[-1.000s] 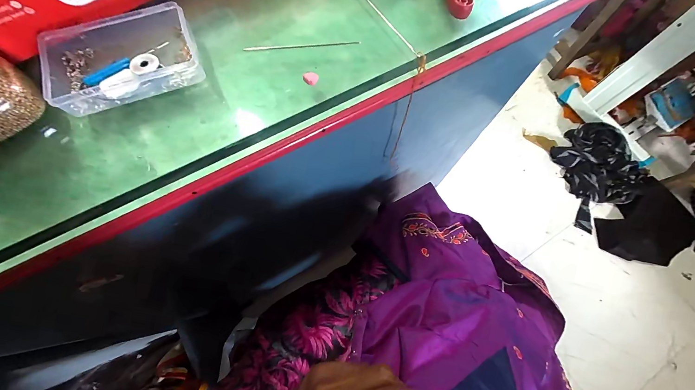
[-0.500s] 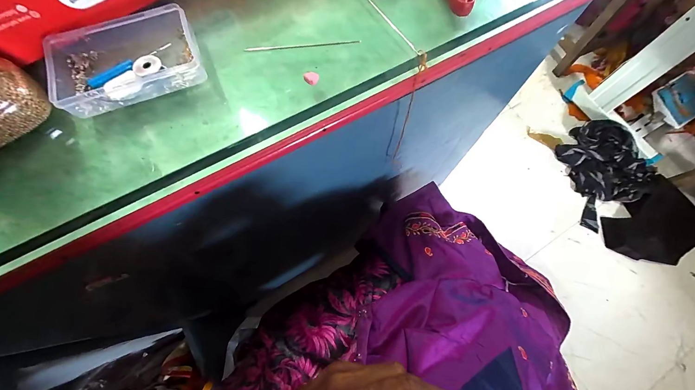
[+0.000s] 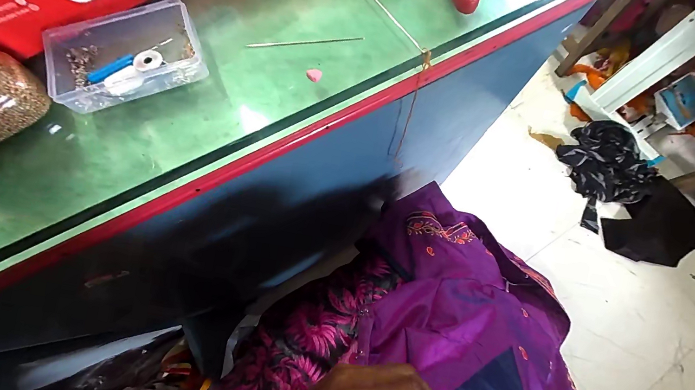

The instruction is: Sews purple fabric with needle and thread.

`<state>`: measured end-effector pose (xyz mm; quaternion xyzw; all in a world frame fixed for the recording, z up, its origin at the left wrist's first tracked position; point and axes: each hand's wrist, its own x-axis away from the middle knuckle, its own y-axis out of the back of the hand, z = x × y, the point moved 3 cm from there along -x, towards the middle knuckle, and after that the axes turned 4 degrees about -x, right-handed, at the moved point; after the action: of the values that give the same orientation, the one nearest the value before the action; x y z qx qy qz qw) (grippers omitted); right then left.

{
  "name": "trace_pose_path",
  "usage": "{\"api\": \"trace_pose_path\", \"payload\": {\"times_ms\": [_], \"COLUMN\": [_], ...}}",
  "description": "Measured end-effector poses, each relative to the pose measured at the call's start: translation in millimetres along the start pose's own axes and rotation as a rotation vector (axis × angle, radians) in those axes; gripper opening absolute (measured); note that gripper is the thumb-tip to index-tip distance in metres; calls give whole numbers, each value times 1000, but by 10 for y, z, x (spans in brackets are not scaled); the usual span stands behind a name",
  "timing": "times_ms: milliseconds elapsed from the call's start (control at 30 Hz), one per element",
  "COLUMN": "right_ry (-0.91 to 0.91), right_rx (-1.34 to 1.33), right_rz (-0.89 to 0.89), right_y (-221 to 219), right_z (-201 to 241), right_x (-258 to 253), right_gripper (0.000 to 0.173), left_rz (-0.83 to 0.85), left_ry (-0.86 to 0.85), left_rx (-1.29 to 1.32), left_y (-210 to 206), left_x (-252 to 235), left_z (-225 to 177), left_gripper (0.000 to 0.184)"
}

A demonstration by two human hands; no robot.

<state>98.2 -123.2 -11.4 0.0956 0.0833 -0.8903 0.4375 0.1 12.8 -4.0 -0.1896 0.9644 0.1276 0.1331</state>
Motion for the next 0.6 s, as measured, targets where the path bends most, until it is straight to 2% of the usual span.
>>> {"api": "trace_pose_path", "payload": {"times_ms": [267, 400, 467, 600], "right_ry": [-40, -58, -25, 35], "right_rx": [-70, -96, -53, 172], "right_rz": [42, 11, 8, 101], "right_y": [47, 86, 119, 183], "right_z": [-96, -91, -55, 53], "right_x": [33, 13, -24, -86], "right_gripper": [18, 26, 36, 27], "left_rz": [27, 51, 62, 66], "left_ry": [47, 209, 284, 310], "left_rx": [86, 143, 175, 153], "left_y": [-8, -15, -25, -23], "left_x": [6, -3, -2, -20], "left_z": [13, 5, 7, -13], "left_gripper": [20, 20, 19, 18]}}
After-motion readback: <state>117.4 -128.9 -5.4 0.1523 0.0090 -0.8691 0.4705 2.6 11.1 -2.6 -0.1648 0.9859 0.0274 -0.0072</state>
